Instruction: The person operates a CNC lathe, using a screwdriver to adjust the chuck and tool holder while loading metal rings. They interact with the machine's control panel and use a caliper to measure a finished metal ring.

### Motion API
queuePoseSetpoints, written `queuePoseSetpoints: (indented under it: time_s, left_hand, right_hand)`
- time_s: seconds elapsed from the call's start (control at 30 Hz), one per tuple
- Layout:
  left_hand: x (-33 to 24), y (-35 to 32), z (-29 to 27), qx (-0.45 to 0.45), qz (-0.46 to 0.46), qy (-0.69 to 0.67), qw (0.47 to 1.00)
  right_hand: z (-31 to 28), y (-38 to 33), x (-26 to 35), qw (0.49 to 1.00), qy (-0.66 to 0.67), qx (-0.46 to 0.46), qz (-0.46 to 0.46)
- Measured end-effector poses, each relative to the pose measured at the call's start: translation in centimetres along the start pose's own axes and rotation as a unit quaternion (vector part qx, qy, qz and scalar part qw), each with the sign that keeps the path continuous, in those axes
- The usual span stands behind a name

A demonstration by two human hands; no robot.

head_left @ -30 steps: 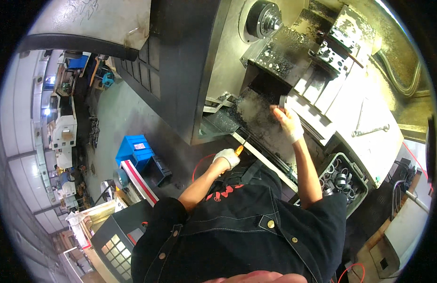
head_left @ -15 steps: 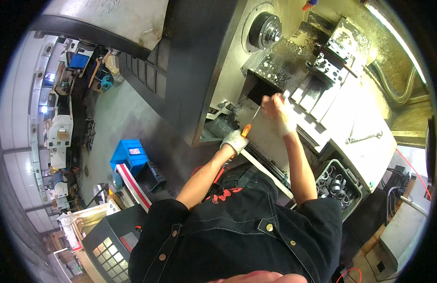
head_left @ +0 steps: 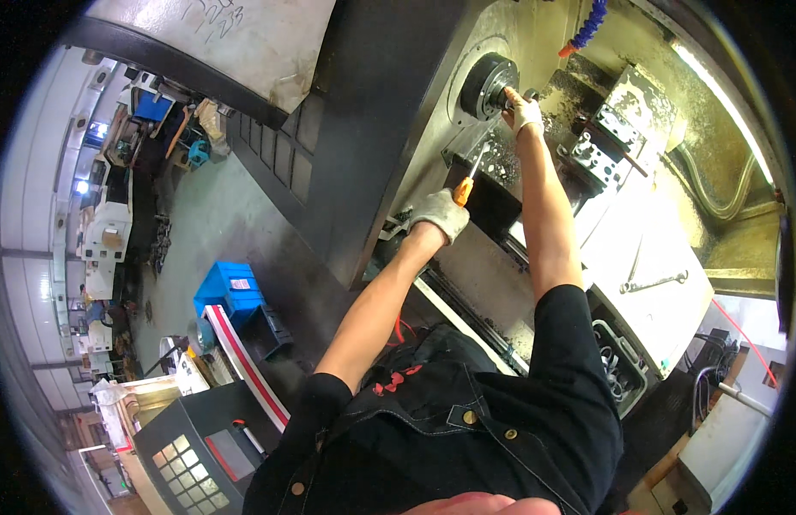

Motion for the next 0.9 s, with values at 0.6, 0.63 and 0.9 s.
queuePoseSetpoints:
  time_s: [0.6,0.63,0.9]
  left_hand:
    - [-2.7,3.2,0.3,0.015,0.018,-0.058,0.998]
    - [-2.8,3.0,0.3,0.019,0.021,-0.052,0.998]
    - [-2.1,3.4,1.2,0.040,0.022,-0.068,0.997]
  right_hand:
    - [-1.2,-1.6,0.0,0.980,0.197,0.004,-0.009]
    - [-1.2,-0.9,-0.7,0.977,0.211,0.015,0.012]
    - [-0.7,0.0,-1.6,0.958,0.279,0.029,0.066]
Point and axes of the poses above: each hand's wrist, its own y-axis towards the middle knuckle, its own z-axis out of the palm, x = y × z, the point moved 9 cm from there along y, towards the middle knuckle, and after that the axes turned 8 degrees about -x, right-handed, at the moved point
